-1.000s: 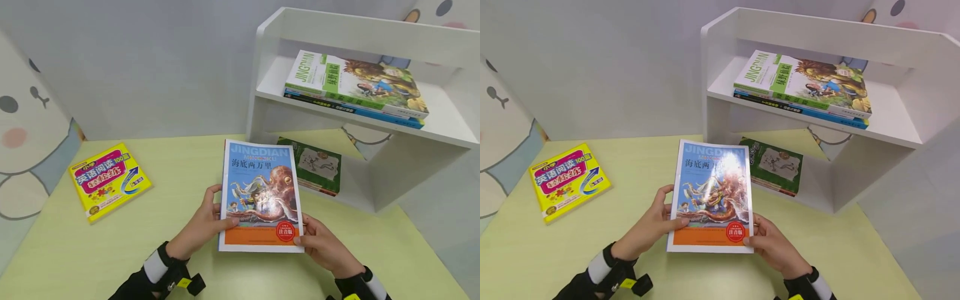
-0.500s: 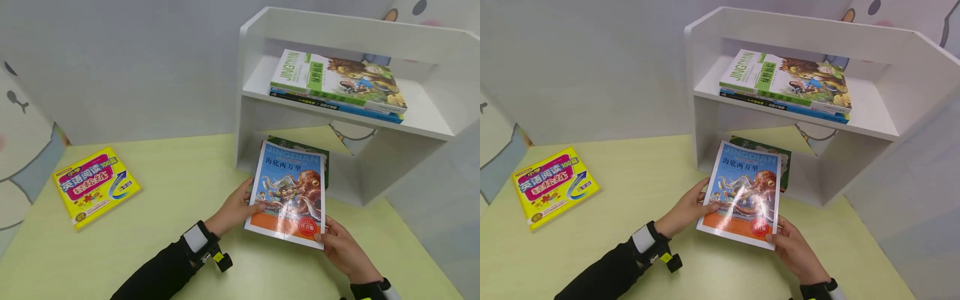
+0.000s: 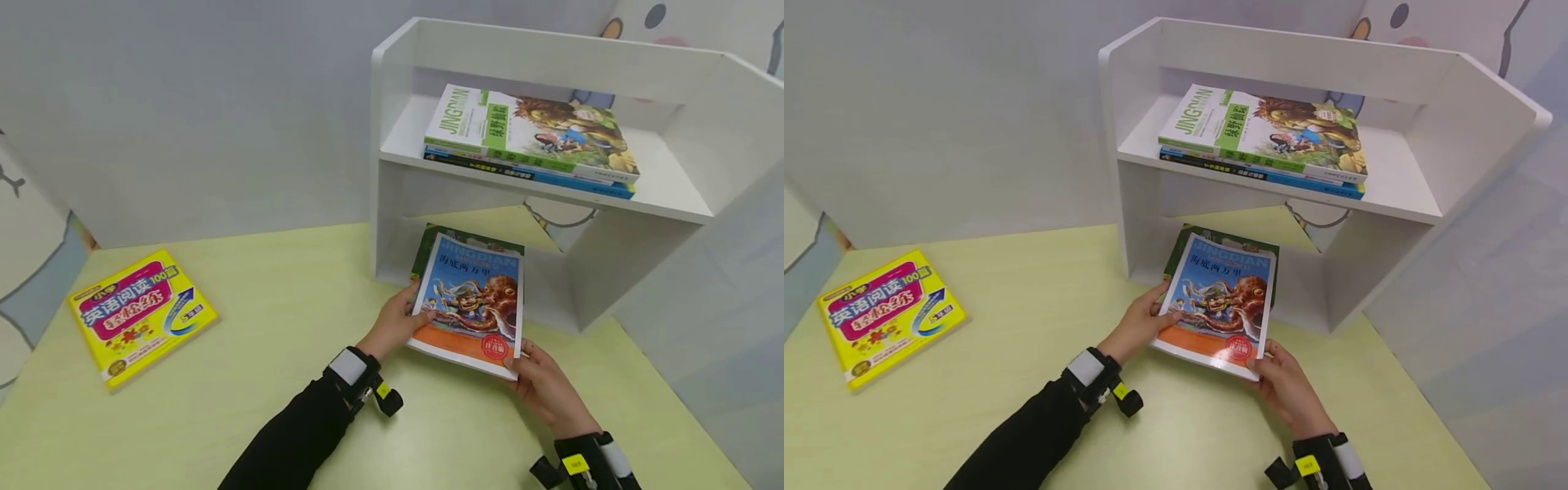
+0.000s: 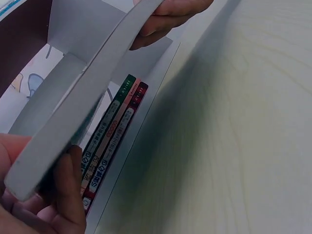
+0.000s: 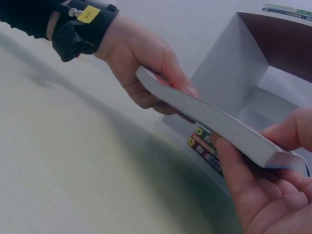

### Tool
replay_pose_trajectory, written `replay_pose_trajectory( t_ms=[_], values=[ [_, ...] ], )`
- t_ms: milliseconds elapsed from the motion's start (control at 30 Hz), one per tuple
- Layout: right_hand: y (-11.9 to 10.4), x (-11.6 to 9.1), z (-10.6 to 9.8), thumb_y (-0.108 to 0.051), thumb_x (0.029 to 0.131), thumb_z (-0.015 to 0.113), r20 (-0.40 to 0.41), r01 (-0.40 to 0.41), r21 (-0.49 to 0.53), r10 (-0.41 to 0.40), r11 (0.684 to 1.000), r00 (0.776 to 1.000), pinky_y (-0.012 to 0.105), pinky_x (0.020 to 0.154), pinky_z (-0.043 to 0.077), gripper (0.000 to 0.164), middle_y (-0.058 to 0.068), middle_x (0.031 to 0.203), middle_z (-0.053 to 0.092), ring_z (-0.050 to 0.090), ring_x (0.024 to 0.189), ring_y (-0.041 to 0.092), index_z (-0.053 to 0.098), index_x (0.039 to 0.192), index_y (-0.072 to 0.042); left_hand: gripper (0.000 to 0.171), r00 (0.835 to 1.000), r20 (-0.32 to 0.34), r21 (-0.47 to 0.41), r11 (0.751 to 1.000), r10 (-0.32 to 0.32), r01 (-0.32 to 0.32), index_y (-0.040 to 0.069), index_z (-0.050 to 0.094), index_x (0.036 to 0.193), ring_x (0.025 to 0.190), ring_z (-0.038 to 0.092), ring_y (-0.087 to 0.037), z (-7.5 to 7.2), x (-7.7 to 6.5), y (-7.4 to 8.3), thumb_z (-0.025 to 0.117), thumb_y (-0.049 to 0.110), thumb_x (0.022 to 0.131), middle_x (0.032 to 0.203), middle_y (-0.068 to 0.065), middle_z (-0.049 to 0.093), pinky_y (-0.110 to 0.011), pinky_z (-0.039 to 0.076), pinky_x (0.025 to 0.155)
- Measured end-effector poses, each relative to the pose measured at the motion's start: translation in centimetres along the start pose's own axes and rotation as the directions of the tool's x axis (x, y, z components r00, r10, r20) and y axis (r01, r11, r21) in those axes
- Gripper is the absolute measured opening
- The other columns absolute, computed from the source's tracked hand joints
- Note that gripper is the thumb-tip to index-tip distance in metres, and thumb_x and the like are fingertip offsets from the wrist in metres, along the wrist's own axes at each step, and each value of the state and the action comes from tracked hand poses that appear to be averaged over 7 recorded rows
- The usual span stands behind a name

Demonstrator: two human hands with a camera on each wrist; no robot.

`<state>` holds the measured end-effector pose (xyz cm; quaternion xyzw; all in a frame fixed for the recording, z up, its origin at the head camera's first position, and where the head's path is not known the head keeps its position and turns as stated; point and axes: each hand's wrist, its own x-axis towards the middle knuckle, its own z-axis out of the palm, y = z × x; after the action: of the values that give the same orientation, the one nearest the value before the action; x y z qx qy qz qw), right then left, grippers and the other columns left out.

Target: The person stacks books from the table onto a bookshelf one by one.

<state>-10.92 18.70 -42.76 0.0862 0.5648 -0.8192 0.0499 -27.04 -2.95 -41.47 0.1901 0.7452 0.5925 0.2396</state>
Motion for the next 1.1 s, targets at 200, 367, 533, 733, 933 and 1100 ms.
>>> replay_pose_trajectory(
  t_ms=[200,367,533,733,933,1100],
  values=[
    [0.0,0.9,-0.3,-0.001,0.099,0.044,-0.105,-0.045,0.013,0.046,0.999,0.993,0.026,0.083,0.054,0.043,0.0,0.11,0.061,0.065,0.098,0.012,0.026,0.139,0.003,0.066,0.999,-0.032,-0.047,0.999,-0.013,0.011,0.009,0.031,0.152,0.118,0.059,-0.031,0.5,1.1,-0.7,0.063,0.009,0.095,0.137,-0.022,0.052,-0.036,0.054,0.086],
    [-0.3,1.7,-0.4,-0.003,0.1,0.038,-0.146,-0.085,0.03,0.089,0.996,0.985,0.026,0.089,0.052,0.054,0.002,0.115,0.054,0.063,0.101,0.01,0.011,0.146,0.009,0.065,0.996,-0.083,-0.034,0.999,-0.021,0.018,0.003,0.034,0.15,0.113,0.061,-0.031,0.8,2.0,-0.6,0.065,0.011,0.094,0.13,-0.023,0.056,-0.037,0.054,0.085],
    [-0.5,2.5,-0.6,-0.003,0.101,0.035,-0.145,-0.093,0.057,0.101,0.994,0.984,0.027,0.093,0.049,0.056,0.004,0.118,0.05,0.062,0.103,0.009,0.007,0.147,0.012,0.059,0.991,-0.127,-0.031,0.999,-0.032,0.029,0.0,0.039,0.143,0.098,0.065,-0.03,0.8,2.7,-0.3,0.067,0.01,0.092,0.117,-0.024,0.061,-0.036,0.054,0.078],
    [-0.6,2.9,-0.7,-0.002,0.101,0.033,-0.13,-0.088,0.072,0.097,0.993,0.987,0.026,0.092,0.05,0.054,0.004,0.116,0.051,0.062,0.102,0.01,0.007,0.146,0.013,0.054,0.989,-0.131,-0.03,0.998,-0.065,0.062,0.003,0.043,0.139,0.091,0.065,-0.024,0.7,3.4,-0.1,0.068,0.012,0.092,0.111,-0.02,0.063,-0.034,0.053,0.075],
    [-0.6,3.3,-0.9,-0.003,0.103,0.035,-0.117,-0.07,0.115,0.083,0.991,0.99,0.025,0.092,0.05,0.056,0.001,0.116,0.053,0.063,0.103,0.01,0.005,0.148,0.008,0.055,0.985,-0.156,-0.019,0.997,-0.075,0.073,0.005,0.045,0.141,0.084,0.064,-0.024,0.7,4.2,-0.2,0.068,0.013,0.092,0.106,-0.018,0.063,-0.03,0.049,0.066],
    [-0.4,3.7,-1.1,-0.003,0.103,0.036,-0.148,-0.058,0.157,0.082,0.986,0.986,0.026,0.091,0.051,0.056,-0.001,0.114,0.054,0.064,0.101,0.01,0.006,0.149,0.004,0.058,0.98,-0.171,-0.011,0.995,-0.099,0.099,0.008,0.044,0.143,0.099,0.061,-0.027,0.9,4.7,-0.4,0.069,0.016,0.092,0.119,-0.017,0.058,-0.032,0.051,0.071]
  ],
)
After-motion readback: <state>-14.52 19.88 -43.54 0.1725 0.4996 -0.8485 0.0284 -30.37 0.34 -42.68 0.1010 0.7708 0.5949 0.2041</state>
